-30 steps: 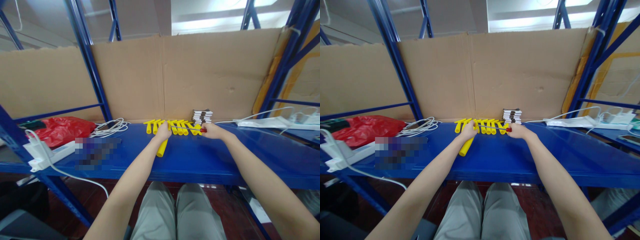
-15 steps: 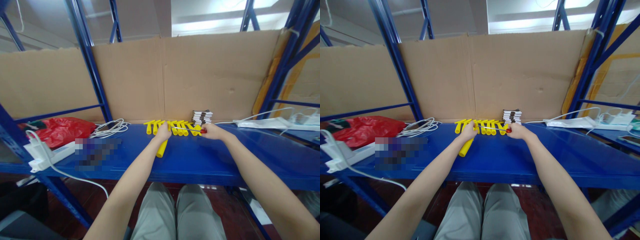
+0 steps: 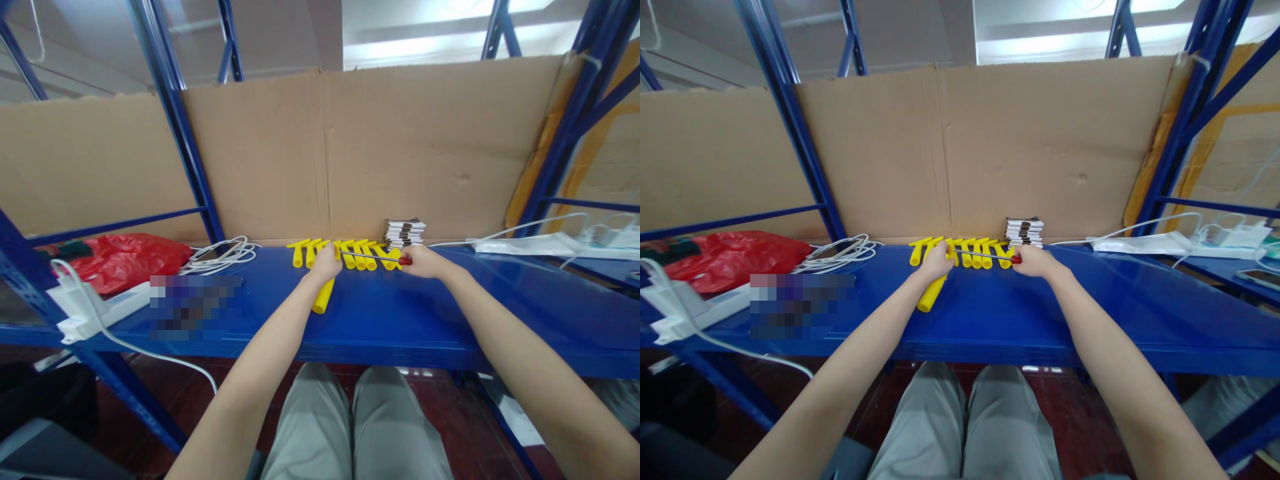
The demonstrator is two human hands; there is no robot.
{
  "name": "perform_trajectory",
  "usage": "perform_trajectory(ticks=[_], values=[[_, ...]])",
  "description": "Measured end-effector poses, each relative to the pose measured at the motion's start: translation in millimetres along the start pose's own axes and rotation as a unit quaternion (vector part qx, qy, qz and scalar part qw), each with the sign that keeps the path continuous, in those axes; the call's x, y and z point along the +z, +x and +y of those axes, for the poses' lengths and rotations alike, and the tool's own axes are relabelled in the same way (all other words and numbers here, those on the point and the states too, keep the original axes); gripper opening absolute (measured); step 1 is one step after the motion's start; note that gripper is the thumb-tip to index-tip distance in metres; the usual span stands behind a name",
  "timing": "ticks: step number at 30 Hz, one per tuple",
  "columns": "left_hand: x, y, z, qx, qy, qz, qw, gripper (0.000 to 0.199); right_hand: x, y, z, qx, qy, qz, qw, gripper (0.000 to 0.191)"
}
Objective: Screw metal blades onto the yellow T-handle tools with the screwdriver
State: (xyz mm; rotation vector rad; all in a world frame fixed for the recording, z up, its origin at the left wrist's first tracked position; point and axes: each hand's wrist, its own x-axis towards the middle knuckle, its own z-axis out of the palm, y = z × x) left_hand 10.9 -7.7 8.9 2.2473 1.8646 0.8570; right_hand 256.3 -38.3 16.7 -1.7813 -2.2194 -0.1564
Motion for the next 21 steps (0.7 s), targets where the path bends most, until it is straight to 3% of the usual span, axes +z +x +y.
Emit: perform_trajectory(ticks=[10,15,21], values=[[0.2,0.8,0.2,0.014,0.009,-0.002,1.0,0.025,-1.2,-1.9,-2.3,0.034,-0.02,0.023,0.999,0.013],[-0.2,-0.1,1.2,0.009,0.007,-0.003,1.0,0.026,-1.1,-1.2,-2.5,0.033,-0.053,0.012,0.998,0.011],[-0.2,0.0,0.7,0.023,0.021,-0.006,0.999,0.025,-5.0,-3.6,-2.2,0.012,-0.019,-0.018,1.0,0.011]])
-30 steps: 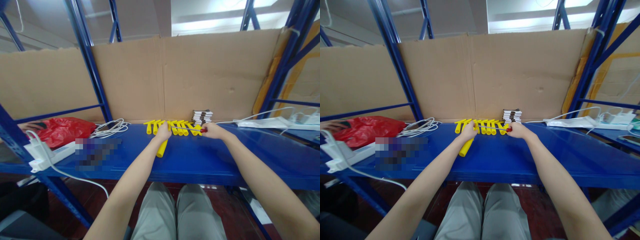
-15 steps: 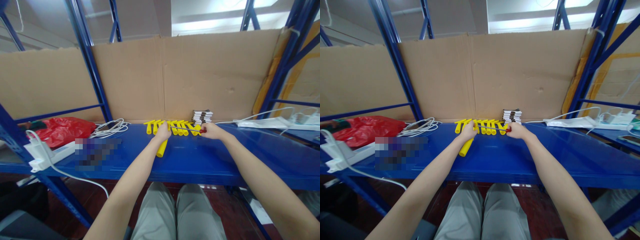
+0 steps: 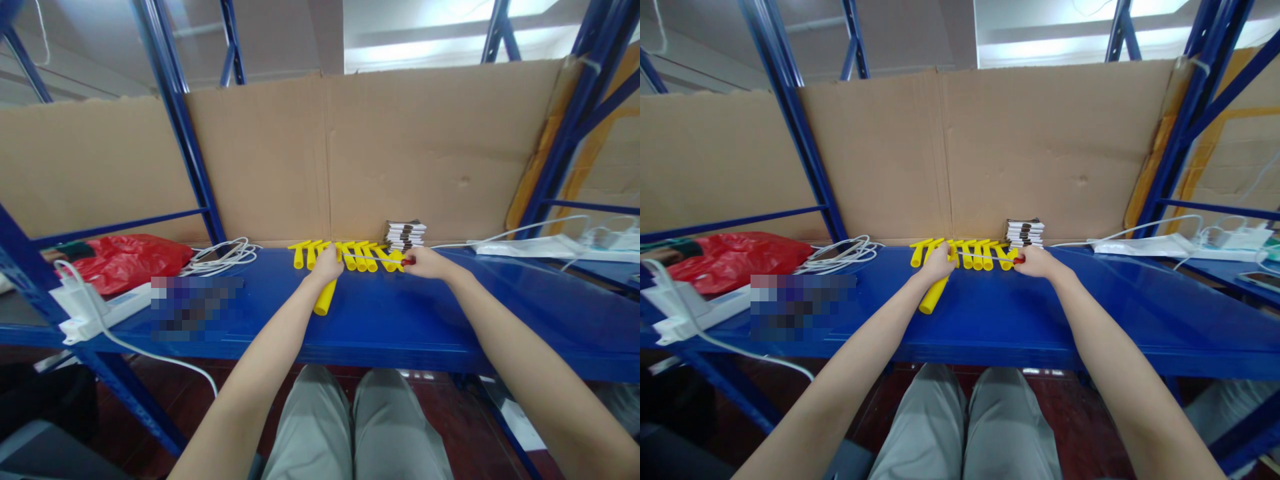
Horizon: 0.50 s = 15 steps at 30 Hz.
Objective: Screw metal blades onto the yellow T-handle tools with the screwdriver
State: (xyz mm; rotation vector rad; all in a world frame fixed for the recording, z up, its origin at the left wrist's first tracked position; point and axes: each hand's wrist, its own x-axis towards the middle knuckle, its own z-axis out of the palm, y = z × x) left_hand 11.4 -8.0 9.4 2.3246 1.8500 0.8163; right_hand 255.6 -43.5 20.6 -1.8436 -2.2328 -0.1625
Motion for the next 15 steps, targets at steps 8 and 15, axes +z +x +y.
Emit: perform_trajectory(ticks=[8,15], values=[[0.9,0.8,0.0,0.006,0.005,0.0,1.0,0.025,-0.8,0.2,-1.6,0.027,-0.014,0.026,0.999,0.006],[2.1,1.4,-2.0,0.0,-0.011,0.002,1.0,0.024,-1.9,0.1,0.1,-0.003,0.015,-0.006,1.0,0.01]])
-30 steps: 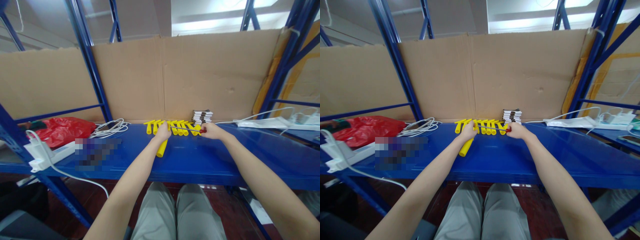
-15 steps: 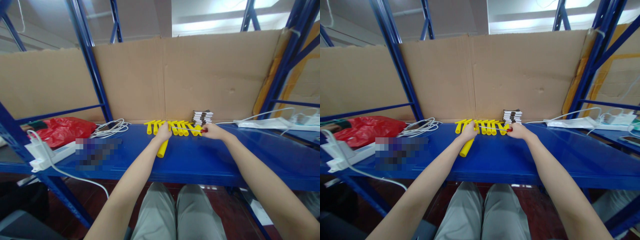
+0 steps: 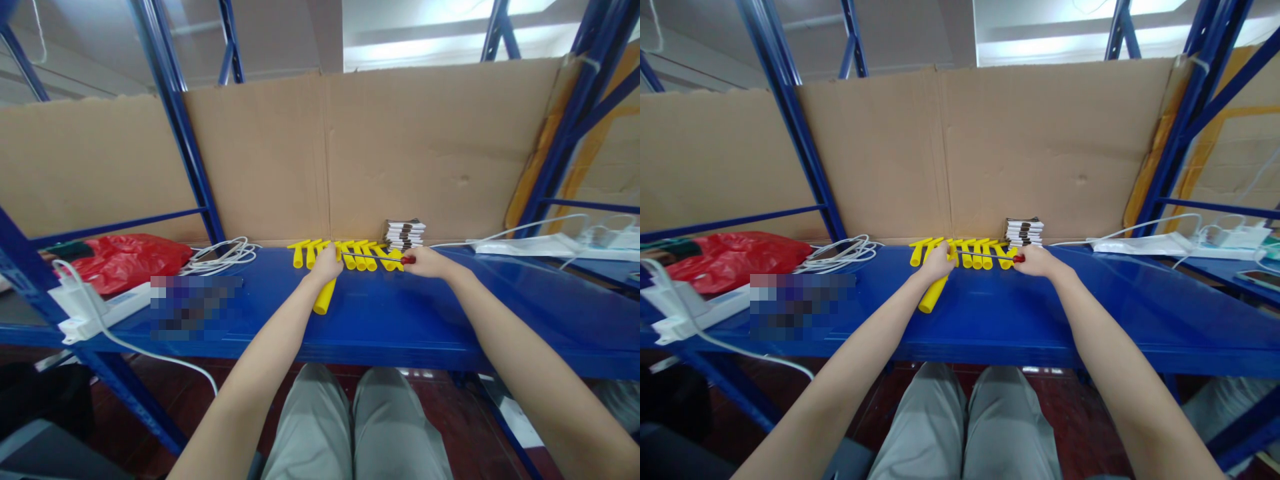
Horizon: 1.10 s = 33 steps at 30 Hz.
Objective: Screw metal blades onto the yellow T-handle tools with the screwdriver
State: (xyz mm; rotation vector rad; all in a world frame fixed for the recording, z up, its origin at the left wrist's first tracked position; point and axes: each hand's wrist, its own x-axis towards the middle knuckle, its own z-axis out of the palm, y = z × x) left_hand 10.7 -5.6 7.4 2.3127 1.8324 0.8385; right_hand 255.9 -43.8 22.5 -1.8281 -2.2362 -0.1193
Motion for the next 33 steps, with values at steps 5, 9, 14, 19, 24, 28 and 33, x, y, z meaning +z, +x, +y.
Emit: perform_trajectory(ticks=[5,9,14,19,24,28,33], values=[[-0.2,0,1,0.0,0.002,0.002,1.0,0.024,2,1,-1,0.019,-0.013,0.015,1.0,0.004],[-0.2,0,1,0.004,0.011,0.002,1.0,0.024,4,2,-1,0.04,-0.006,0.028,0.999,0.008],[1.1,1,-1,0.011,0.009,0.002,1.0,0.025,3,2,3,0.01,0.013,0.021,1.0,0.004],[1.0,1,-1,0.015,0.015,0.003,1.0,0.024,5,3,6,-0.015,0.009,0.011,1.0,0.008],[0.0,0,0,0.002,0.013,0.004,1.0,0.023,9,3,8,0.016,0.052,-0.014,0.998,0.003],[-0.4,0,1,-0.005,0.011,0.005,1.0,0.024,10,4,9,-0.017,0.032,0.014,0.999,0.005],[-0.7,0,1,-0.008,0.014,0.002,1.0,0.025,8,4,9,-0.034,0.067,-0.012,0.997,0.008]])
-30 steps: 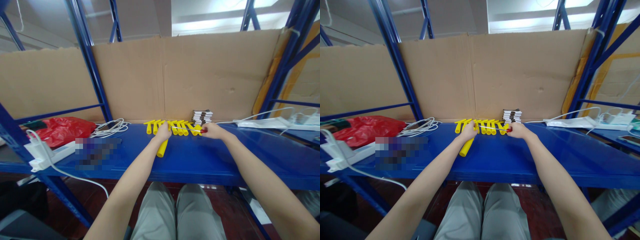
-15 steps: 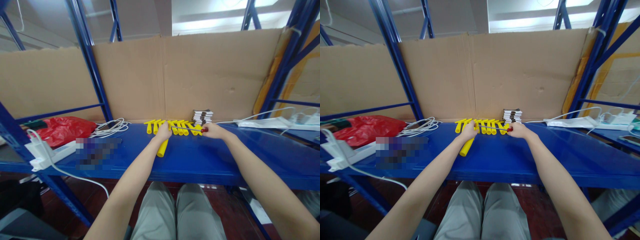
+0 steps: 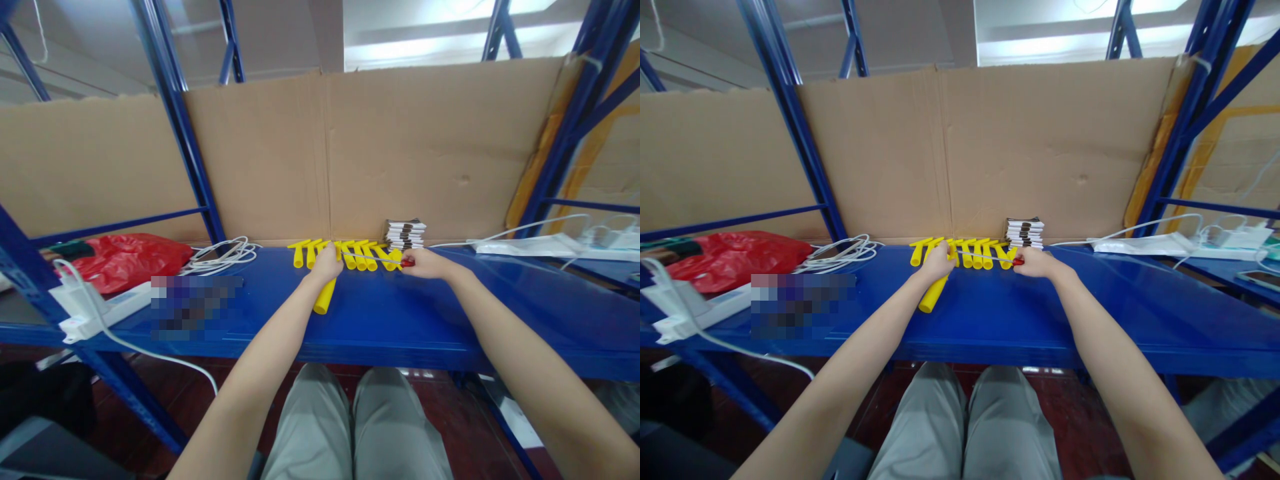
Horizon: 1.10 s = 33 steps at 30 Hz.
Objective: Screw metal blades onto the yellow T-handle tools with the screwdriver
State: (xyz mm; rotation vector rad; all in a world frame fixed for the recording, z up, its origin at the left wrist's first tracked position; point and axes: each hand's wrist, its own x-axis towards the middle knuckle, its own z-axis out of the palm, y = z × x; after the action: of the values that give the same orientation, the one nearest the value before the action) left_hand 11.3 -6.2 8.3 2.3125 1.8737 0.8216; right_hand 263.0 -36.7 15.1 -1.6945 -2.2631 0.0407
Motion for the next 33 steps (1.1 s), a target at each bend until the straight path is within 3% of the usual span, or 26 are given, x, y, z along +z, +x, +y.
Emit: perform_trajectory(ticks=[11,17,25,30,33], values=[[1.6,1,-1,0.002,-0.013,0.006,1.0,0.024,-1,0,-3,0.045,-0.036,-0.021,0.998,0.017],[1.6,1,-2,0.007,-0.013,0.001,1.0,0.024,1,3,6,0.0,-0.01,-0.015,1.0,0.016],[0.0,0,0,0.011,-0.012,-0.008,1.0,0.025,2,0,2,0.039,-0.002,-0.029,0.999,0.013],[0.4,0,0,0.01,-0.011,-0.004,1.0,0.025,0,1,3,-0.011,-0.009,-0.031,0.999,0.017],[0.7,0,-1,0.009,-0.012,-0.001,1.0,0.025,-1,2,4,-0.006,-0.002,-0.052,0.999,0.019]])
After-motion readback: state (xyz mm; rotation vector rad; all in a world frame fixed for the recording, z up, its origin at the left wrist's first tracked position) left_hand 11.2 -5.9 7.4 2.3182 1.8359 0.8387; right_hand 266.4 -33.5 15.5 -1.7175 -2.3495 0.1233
